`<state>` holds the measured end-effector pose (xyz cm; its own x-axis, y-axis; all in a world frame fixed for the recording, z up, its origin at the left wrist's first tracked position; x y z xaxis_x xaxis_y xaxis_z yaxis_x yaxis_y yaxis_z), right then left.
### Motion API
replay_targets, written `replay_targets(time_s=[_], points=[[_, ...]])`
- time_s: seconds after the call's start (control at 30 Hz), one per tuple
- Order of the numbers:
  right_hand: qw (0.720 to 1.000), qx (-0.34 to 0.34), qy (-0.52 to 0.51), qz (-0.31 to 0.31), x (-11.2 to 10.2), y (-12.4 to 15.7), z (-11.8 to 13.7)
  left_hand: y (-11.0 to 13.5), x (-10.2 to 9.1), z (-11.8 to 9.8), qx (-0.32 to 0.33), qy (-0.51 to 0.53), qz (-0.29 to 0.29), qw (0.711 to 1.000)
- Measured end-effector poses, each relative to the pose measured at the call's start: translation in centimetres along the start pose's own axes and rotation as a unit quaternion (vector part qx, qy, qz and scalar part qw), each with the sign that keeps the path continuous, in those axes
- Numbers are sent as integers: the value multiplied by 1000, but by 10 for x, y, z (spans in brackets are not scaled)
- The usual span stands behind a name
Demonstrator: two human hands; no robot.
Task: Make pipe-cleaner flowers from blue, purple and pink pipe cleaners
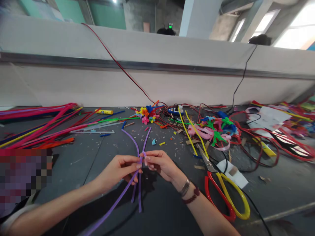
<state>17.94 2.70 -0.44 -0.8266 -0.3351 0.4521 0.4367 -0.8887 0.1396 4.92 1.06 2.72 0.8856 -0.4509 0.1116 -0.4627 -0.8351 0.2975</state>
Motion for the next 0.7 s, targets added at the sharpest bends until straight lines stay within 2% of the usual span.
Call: replay_targets(time_s=[0.13,0.2,0.27,0.33,0.47,0.57,0.7], points=[[999,-5,41,-35,1,-7,-7,-9,-6,25,25,40,-18,999],[997,-16,59,-47,2,-8,-6,-11,-10,29,35,42,-21,998],[989,-51,122,-65,3,-6,0,-12,-13,30,44,27,-18,999],[965,-105,225,-83,5,-4,8,-14,-16,30,56,1,-13,998],[896,-188,390,-104,10,-1,15,-15,-19,29,85,-24,3,996],[858,-221,450,-113,13,1,12,-15,-18,26,97,-15,20,995],[824,-247,501,-91,20,5,8,-15,-22,29,58,-14,3,998]])
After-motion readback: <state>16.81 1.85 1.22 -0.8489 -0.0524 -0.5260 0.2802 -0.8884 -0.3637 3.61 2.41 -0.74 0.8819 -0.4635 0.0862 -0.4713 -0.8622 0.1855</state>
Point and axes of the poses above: each hand's wrist, its own y-axis away from the middle knuckle, its own x-axis out of the palm, z = x × y, the point moved 5 cm from there along -y, towards the middle knuckle, and after that the axes turned 2 degrees about x, right-handed, at the moved point
